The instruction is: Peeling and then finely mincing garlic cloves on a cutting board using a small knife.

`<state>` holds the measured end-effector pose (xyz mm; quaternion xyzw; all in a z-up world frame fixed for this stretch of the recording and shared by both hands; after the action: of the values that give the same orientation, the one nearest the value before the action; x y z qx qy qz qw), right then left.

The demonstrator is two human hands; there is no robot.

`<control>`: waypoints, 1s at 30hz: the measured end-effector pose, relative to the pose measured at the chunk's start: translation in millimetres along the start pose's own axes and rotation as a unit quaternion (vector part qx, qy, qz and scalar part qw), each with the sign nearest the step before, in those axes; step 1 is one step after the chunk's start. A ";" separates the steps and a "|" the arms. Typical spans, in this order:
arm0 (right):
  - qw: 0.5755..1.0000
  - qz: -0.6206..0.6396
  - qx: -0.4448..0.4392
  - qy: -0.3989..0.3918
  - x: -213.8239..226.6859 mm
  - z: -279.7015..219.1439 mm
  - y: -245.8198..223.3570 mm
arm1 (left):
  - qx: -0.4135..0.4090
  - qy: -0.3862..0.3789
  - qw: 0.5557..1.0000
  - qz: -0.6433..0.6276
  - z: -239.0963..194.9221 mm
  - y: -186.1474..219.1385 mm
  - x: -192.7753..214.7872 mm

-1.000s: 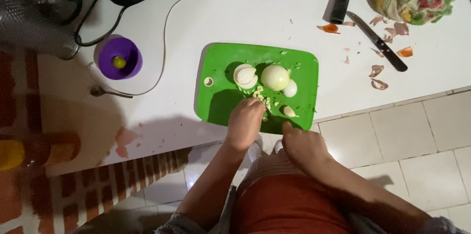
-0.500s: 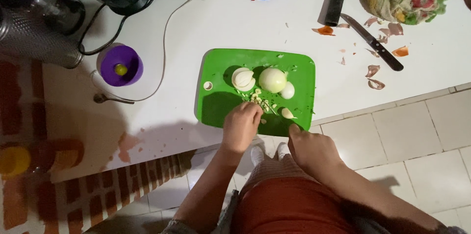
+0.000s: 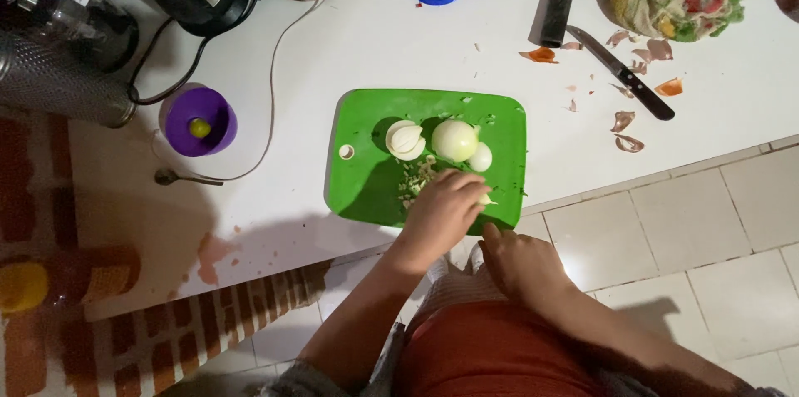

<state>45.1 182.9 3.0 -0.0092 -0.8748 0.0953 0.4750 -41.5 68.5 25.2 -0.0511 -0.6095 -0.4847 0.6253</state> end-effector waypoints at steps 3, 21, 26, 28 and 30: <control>0.998 0.001 0.025 0.049 -9.2 -2.2 1.8 | -0.039 -0.046 0.998 0.011 8.0 7.2 -10.5; 0.949 0.121 0.139 0.257 36.7 -22.1 -1.4 | 0.159 0.145 0.976 -0.030 -47.9 -51.1 102.0; 0.932 0.128 0.198 0.275 27.1 -6.2 -14.0 | 0.222 0.159 0.959 -0.079 -76.8 -68.2 94.4; 0.931 0.126 0.216 0.268 25.1 -1.4 -16.9 | 0.232 0.160 0.955 -0.093 -83.0 -70.4 87.0; 0.928 0.101 0.221 0.284 23.3 3.0 -15.3 | 0.222 0.146 0.962 -0.056 -82.0 -63.9 83.7</control>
<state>31.0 169.9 23.5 -0.0189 -0.6546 0.3265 0.6816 -43.6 -64.2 38.9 0.1945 -0.6061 -0.3739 0.6746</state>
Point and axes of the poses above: each hand's wrist, its own z-axis towards the middle knuckle, its own x-axis out of the back of the hand, y = z × x, the point moved 5 cm from there along z, towards the middle knuckle, and after that the axes turned 1 degree about y, right-handed, at the moved point
